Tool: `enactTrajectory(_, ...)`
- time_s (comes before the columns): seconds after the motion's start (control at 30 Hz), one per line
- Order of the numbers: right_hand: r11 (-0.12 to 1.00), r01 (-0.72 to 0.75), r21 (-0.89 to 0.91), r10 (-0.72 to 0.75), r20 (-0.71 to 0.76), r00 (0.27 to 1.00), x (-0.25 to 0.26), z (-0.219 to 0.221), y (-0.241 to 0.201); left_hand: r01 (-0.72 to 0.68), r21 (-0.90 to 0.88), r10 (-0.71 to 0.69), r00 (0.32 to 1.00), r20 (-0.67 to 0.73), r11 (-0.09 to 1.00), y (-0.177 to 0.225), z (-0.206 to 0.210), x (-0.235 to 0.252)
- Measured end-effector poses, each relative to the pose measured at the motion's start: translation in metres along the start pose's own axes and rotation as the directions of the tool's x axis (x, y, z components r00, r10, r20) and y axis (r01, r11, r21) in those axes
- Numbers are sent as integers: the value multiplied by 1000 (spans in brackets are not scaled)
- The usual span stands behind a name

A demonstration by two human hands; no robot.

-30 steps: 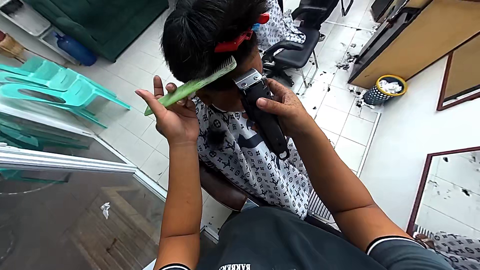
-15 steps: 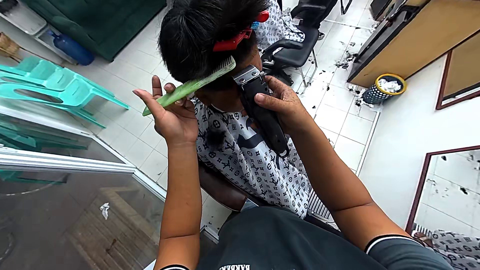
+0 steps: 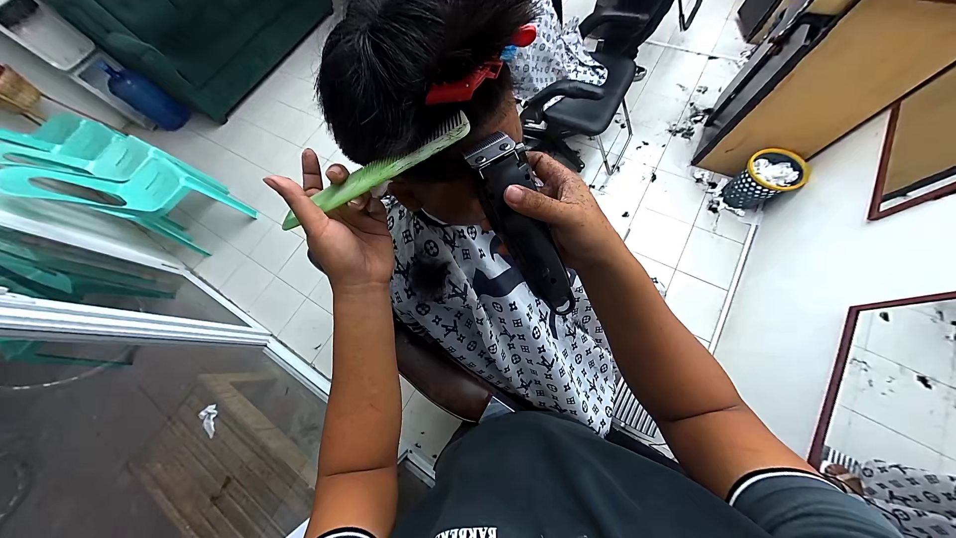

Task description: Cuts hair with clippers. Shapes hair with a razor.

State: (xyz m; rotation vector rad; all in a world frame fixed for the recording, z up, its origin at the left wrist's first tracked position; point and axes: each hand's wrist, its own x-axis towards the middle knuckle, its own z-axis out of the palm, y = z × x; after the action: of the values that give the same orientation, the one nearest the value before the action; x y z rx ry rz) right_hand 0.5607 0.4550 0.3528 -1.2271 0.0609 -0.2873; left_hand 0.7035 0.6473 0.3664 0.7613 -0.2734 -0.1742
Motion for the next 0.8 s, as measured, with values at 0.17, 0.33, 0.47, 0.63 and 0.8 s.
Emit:
enactTrajectory(0.17,999,20,-37,-21,-31,999,-7,3,2,2,7,-2,1000,0,1000,0,0,0)
enactTrajectory(0.33,999,48,2,-48,-8,999,-17,7,9,8,14,-8,1000,-5,1000,1,-1,-1)
enactTrajectory(0.47,998,46,36,-45,-26,999,-14,15,9,14,10,-14,1000,-14,1000,2,-1,-1)
enactTrajectory(0.63,999,44,31,-43,-42,998,-7,17,10,12,16,-12,1000,-6,1000,2,-2,0)
enactTrajectory(0.8,999,34,14,-33,-69,997,-5,18,10,25,20,-25,1000,2,999,1,-3,1)
